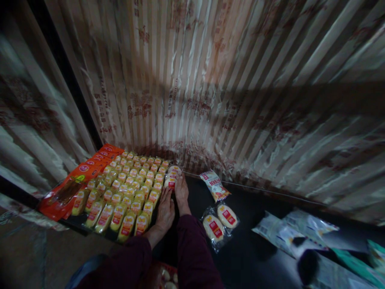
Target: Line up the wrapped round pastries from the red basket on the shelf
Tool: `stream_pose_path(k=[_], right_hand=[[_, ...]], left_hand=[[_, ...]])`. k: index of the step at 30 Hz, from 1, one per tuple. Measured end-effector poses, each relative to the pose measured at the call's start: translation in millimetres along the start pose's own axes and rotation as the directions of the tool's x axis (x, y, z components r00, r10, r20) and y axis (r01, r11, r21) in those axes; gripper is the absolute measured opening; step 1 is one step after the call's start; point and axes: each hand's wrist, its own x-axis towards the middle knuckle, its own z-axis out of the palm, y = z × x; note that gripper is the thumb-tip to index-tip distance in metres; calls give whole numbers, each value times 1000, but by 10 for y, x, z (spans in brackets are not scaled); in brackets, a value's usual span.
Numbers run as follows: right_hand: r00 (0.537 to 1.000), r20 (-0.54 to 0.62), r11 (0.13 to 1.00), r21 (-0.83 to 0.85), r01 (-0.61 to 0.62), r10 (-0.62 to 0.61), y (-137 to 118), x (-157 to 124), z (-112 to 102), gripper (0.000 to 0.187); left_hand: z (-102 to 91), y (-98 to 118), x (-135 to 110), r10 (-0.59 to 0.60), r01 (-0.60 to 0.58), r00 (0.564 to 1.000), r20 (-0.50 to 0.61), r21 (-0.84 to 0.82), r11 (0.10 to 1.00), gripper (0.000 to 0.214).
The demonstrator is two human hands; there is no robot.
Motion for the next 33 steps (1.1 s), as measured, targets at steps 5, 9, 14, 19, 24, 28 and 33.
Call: stream_pose_path(k=[5, 9, 14, 19, 24, 28, 33], right_hand=[[998, 47, 1000, -6, 30, -29, -75, 20, 16, 69], [997, 81, 1000, -4, 5, -5, -78, 12, -10, 72], [1000, -10, 999, -30, -23, 22, -41, -92, -50, 71], [994, -107, 997, -75, -13, 5, 4, -303, -115, 68], [986, -156, 991, -129, 40, -60, 36, -595, -184, 55], [983, -133, 985, -133, 106, -124, 44, -809, -239, 42], [985, -100, 987, -101, 128, -138, 23, -1053, -319, 31]], left_hand=[[-9, 2, 2, -13, 12, 1000, -15, -17, 1000, 54], [-13, 2, 0, -16, 15, 1000, -24, -24, 1000, 53], [-12, 4, -6, -11, 10, 999, -34, -34, 999, 53], [-8, 15, -53, 47, -46, 998, -53, 20, 999, 54], [-45, 15, -185, 90, -89, 996, -6, 76, 993, 49], [-104, 31, -302, 61, -71, 996, 70, 152, 986, 48], [-221, 98, -485, 64, -101, 986, 157, 239, 966, 46]])
